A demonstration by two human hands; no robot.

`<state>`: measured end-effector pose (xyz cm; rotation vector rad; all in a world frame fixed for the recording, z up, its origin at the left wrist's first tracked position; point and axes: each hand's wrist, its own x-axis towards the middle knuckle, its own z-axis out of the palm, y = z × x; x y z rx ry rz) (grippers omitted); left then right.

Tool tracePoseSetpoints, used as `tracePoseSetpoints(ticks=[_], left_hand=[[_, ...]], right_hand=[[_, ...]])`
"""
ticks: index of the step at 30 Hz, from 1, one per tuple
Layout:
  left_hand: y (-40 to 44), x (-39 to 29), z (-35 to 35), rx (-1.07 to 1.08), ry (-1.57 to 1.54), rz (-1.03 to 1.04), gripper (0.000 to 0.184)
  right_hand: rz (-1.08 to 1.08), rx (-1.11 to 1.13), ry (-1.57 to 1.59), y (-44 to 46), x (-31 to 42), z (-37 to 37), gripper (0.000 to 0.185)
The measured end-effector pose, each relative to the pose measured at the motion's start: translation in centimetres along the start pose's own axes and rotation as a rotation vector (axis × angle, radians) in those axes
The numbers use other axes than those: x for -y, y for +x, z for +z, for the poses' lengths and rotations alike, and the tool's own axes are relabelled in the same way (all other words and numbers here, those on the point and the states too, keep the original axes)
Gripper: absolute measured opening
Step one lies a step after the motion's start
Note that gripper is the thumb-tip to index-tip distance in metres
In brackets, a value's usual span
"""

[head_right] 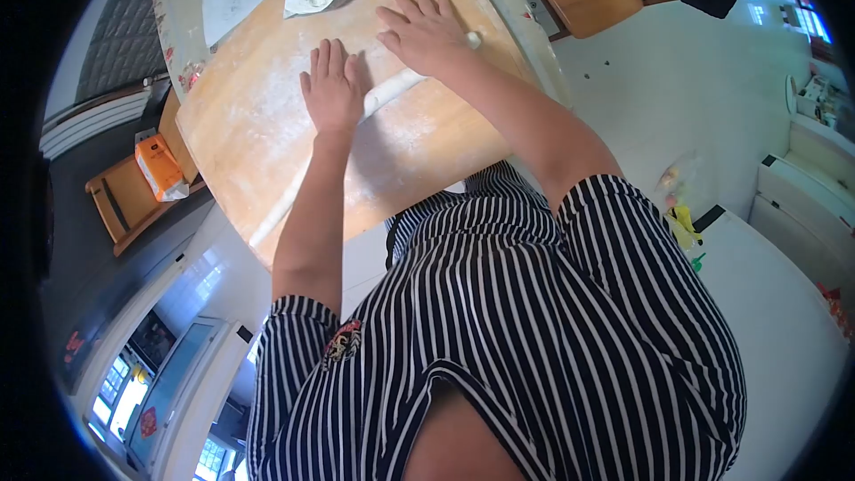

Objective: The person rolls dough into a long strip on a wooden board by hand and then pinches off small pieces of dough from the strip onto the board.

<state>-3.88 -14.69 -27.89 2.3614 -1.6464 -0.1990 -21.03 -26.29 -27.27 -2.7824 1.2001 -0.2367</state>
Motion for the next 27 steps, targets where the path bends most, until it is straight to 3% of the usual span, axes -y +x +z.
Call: tracePoseSetpoints(ticks=[2,6,11,14,16,18,22,24,26,27], left_hand=[[-0.7,0.4,-0.1,-0.003,-0.017,0.019,0.056],[-10.0,-1.1,-2.8,0.155,0.1,0.312,0.055],[-16.4,-3.7,-2.7,0.169,0.042,0.252,0.053],[-10.1,-5.8,-0.5,0.121,0.019,0.16,0.051],[-5.1,-6.1,0.6,0.029,-0.044,0.073,0.05],[-1.2,-5.4,1.3,-0.018,-0.037,0.053,0.049],[-1.8,-4.7,1.2,-0.071,-0.03,0.073,0.05],[-5.9,-5.8,-0.1,0.071,-0.038,0.232,0.051],[-11.1,-5.8,-0.5,0.184,0.016,0.408,0.058],[-13.0,-5.8,-1.1,0.336,0.029,0.451,0.063]], right_hand=[[0.044,-0.005,0.016,-0.8,-0.3,-0.2,0.054],[-0.291,0.219,0.012,-10.9,-0.9,-6.0,0.058],[-0.279,0.139,0.166,-19.1,-1.1,-5.9,0.054],[-0.227,0.147,0.075,-11.7,0.4,-5.8,0.052],[-0.122,-0.093,-0.04,-6.6,1.4,-1.9,0.047],[0.062,-0.058,-0.048,-2.2,2.3,-2.0,0.048],[0.04,-0.08,-0.008,-2.0,2.1,-0.7,0.049],[-0.193,0.025,-0.048,-7.1,1.4,-1.4,0.055],[-0.28,0.204,0.049,-12.7,0.4,-4.2,0.059],[-0.328,0.176,0.103,-15.9,-0.6,-4.6,0.059]])
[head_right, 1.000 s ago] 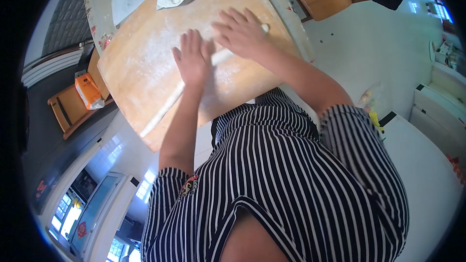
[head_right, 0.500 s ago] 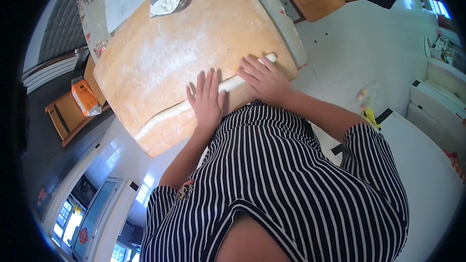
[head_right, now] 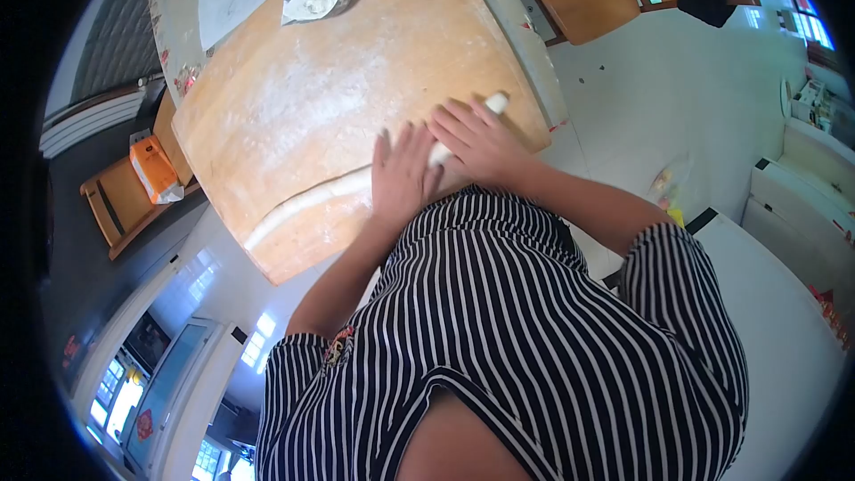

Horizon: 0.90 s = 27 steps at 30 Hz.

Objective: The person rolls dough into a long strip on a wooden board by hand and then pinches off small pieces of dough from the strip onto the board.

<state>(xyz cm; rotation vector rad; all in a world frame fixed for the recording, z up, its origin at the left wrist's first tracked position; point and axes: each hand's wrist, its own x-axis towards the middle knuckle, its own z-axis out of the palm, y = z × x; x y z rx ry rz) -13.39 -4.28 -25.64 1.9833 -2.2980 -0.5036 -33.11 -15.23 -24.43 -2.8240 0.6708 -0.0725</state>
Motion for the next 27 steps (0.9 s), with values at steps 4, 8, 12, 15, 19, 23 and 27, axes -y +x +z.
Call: tracePoseSetpoints(ticks=[4,8,12,15,19,23,27], left_hand=[[-0.5,1.2,0.1,0.021,0.175,0.114,0.066],[7.0,5.1,-1.8,-0.257,0.11,-0.249,0.056],[10.1,9.2,-2.5,-0.343,0.066,-0.341,0.053],[6.0,8.4,-1.3,-0.286,0.068,-0.326,0.055],[-5.0,3.6,-1.2,-0.098,0.083,-0.255,0.057],[-11.5,4.6,2.0,-0.068,0.104,-0.302,0.06],[-4.9,8.8,-0.1,-0.267,0.115,-0.435,0.053]], right_hand=[[-0.081,0.016,-0.055,-1.7,-0.8,-0.4,0.061],[0.21,-0.129,-0.11,8.8,-2.1,0.4,0.057],[0.347,-0.29,-0.077,14.7,-4.7,2.2,0.056],[0.256,-0.244,-0.088,11.5,-3.9,0.9,0.056],[0.033,-0.023,-0.018,-0.4,-1.0,-0.9,0.053],[0.006,-0.004,0.063,-4.5,-0.8,1.3,0.054],[0.228,-0.109,-0.14,7.1,-2.2,0.3,0.056]])
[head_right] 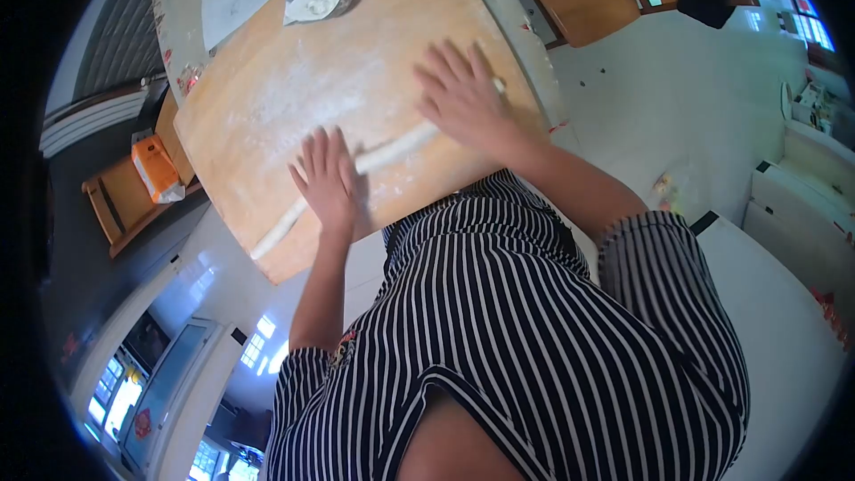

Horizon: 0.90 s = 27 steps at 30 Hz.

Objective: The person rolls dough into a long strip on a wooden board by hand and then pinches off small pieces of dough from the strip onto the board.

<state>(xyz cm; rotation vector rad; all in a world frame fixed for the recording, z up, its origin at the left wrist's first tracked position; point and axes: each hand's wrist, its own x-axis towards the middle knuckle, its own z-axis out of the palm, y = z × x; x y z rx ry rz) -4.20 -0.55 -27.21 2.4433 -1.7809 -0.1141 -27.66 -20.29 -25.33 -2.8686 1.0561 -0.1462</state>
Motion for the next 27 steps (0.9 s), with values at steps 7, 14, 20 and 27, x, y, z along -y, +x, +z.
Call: tracePoseSetpoints(ticks=[7,14,20,27], left_hand=[[8.3,0.6,1.3,-0.082,-0.14,-0.165,0.051],[-8.8,-1.3,0.9,0.145,-0.042,0.172,0.058],[5.1,1.1,0.2,-0.012,-0.209,-0.202,0.055],[6.2,-0.5,-0.4,-0.033,-0.19,0.043,0.053]], right_hand=[[-0.197,-0.067,0.007,9.2,8.8,2.4,0.059],[-0.53,0.098,0.213,-3.7,7.5,1.8,0.071],[-0.078,0.022,0.106,8.6,11.3,2.1,0.061],[-0.062,-0.078,0.103,6.6,10.0,2.8,0.056]])
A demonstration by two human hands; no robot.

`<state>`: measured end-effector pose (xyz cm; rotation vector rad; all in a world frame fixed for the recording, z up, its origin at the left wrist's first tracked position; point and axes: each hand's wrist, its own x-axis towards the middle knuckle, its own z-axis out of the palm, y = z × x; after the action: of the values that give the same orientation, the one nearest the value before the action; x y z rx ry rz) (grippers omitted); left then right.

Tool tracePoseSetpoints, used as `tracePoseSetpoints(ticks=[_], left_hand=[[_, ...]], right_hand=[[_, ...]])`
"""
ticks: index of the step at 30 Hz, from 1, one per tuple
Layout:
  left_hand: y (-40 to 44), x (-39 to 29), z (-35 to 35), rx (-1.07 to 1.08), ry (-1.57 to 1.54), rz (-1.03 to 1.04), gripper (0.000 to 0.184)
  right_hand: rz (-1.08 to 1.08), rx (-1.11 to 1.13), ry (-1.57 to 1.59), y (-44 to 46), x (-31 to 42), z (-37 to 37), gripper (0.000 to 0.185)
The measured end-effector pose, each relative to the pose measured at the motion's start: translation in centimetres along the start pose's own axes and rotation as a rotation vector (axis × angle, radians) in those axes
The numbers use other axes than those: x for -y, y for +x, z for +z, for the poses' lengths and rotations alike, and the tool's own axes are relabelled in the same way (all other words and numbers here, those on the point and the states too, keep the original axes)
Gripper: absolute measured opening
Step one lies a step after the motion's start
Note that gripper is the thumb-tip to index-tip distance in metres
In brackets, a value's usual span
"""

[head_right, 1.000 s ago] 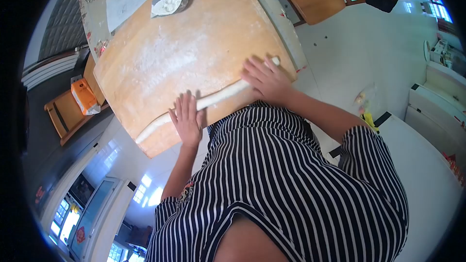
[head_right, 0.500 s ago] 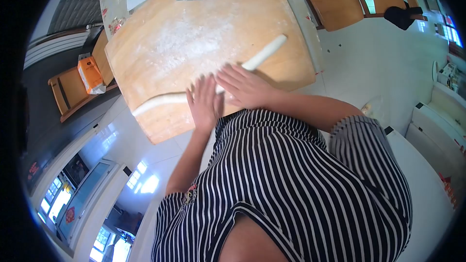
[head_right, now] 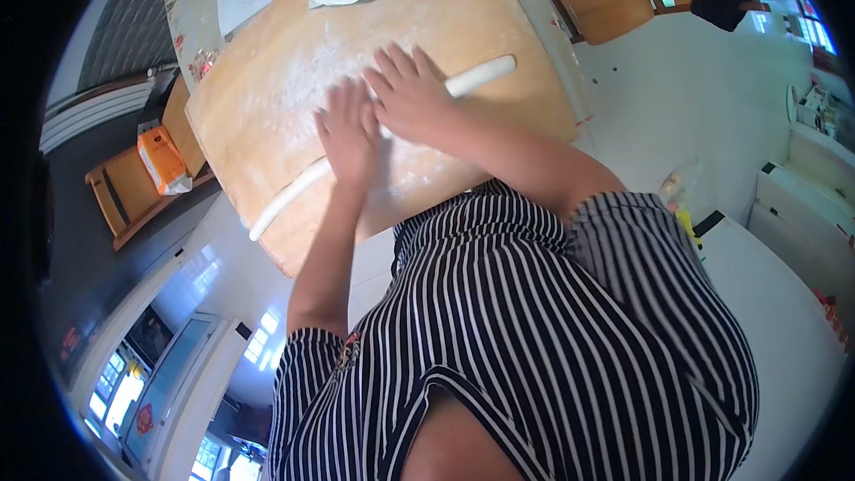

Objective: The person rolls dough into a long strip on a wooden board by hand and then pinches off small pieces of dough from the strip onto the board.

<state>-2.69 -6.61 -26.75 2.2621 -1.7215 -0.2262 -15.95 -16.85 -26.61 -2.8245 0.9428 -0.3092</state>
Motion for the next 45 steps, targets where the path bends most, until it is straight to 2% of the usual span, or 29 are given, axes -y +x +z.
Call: tracePoseSetpoints(ticks=[2,3,5,7,8,10,11,12,14,16,17,19,21,22,24,25,26,27,29,31,32,35,37,38,39,40,41,43,45], left_hand=[[-4.7,-3.1,-1.3,0.148,-0.01,0.109,0.056],[-7.2,-3.6,-0.8,0.148,-0.035,0.145,0.052],[-11.5,-3.1,0.1,0.226,0.023,0.203,0.055],[-9.1,-3.3,0.2,0.241,0.018,0.174,0.057],[-7.3,-3.5,0.2,0.164,0.07,0.114,0.057],[-1.4,-3.6,0.9,0.042,0.06,-0.091,0.057],[1.5,-3.0,1.6,0.005,-0.004,-0.235,0.057],[4.4,-2.5,1.8,-0.031,0.026,-0.234,0.056],[5.9,-2.1,2.3,-0.059,0.051,-0.231,0.055],[6.4,-2.4,2.4,-0.069,0.038,-0.036,0.053],[5.5,-2.9,2.4,-0.072,0.036,-0.032,0.053],[-0.1,-4.6,1.5,0.061,0.028,0.18,0.054],[-5.8,-6.2,0.6,0.195,0.015,0.258,0.058],[-9.1,-5.8,0.6,0.225,0.072,0.318,0.06],[-10.7,-5.2,1.4,0.251,0.127,0.386,0.062],[-10.4,-4.8,1.5,0.293,0.139,0.372,0.062],[-10.4,-4.5,1.6,0.341,0.152,0.352,0.063],[-8.4,-4.7,1.6,0.254,0.147,0.279,0.063],[-2.7,-4.8,1.3,0.087,0.119,0.13,0.063],[3.0,-3.8,1.9,0.081,0.048,-0.147,0.063],[5.3,-3.0,2.1,0.033,0.046,-0.212,0.063],[6.6,-1.1,2.1,0.036,0.116,-0.156,0.062],[3.1,-1.5,1.7,0.044,0.134,-0.073,0.059],[0.7,-2.2,1.3,0.061,0.15,-0.021,0.058],[-2.3,-2.3,1.1,0.079,0.212,0.129,0.056],[-4.9,-4.6,-1.1,0.184,0.125,0.131,0.055],[-8.3,-4.3,0.0,0.177,0.014,0.13,0.057],[-13.4,-3.5,0.8,0.282,0.141,0.213,0.062],[-14.2,-2.3,1.3,0.29,0.15,0.217,0.063]], right_hand=[[-0.161,0.215,-0.076,-5.3,0.0,-2.5,0.061],[-0.214,0.26,-0.024,-7.9,-0.2,-4.4,0.064],[-0.268,0.199,0.012,-10.2,-1.4,-3.5,0.065],[-0.318,0.281,0.09,-9.2,-2.4,-3.9,0.064],[-0.266,0.32,-0.076,-7.6,-2.5,-3.9,0.058],[-0.05,-0.029,0.0,-3.4,-2.7,-0.8,0.051],[0.051,-0.076,0.004,-0.5,-2.8,-0.3,0.05],[0.156,-0.118,0.011,1.7,-2.9,-0.3,0.05],[0.15,-0.152,-0.019,3.3,-3.9,0.4,0.05],[0.134,-0.17,-0.099,2.3,-4.2,-0.4,0.053],[0.135,-0.173,-0.103,0.4,-3.9,-1.4,0.053],[0.036,0.043,-0.194,-4.8,-3.2,-3.2,0.053],[-0.125,0.141,-0.005,-10.3,-3.5,-4.4,0.053],[-0.117,0.138,-0.004,-13.2,-4.3,-4.3,0.053],[-0.31,0.075,0.314,-17.1,-5.7,-3.5,0.054],[-0.307,0.075,0.313,-15.7,-6.0,-5.1,0.054],[-0.263,0.2,0.105,-13.8,-6.7,-6.7,0.054],[-0.221,0.326,-0.099,-11.9,-7.2,-7.2,0.054],[-0.004,0.066,-0.124,-7.5,-8.9,-2.6,0.053],[0.224,-0.076,-0.153,-1.9,-10.1,-1.7,0.053],[0.225,-0.076,-0.153,0.1,-11.0,-1.5,0.053],[0.269,-0.113,-0.184,1.3,-12.2,-1.4,0.052],[0.188,-0.18,-0.175,-2.2,-12.2,-1.2,0.05],[0.134,-0.115,-0.165,-4.1,-11.4,-2.4,0.049],[0.081,-0.045,-0.151,-6.7,-10.0,-4.0,0.048],[0.022,0.059,-0.095,-9.5,-9.0,-5.5,0.047],[-0.037,0.164,-0.039,-12.1,-8.3,-6.9,0.047],[-0.083,0.129,0.06,-17.5,-7.8,-6.4,0.047],[-0.103,0.187,0.028,-17.6,-8.6,-6.4,0.047]])
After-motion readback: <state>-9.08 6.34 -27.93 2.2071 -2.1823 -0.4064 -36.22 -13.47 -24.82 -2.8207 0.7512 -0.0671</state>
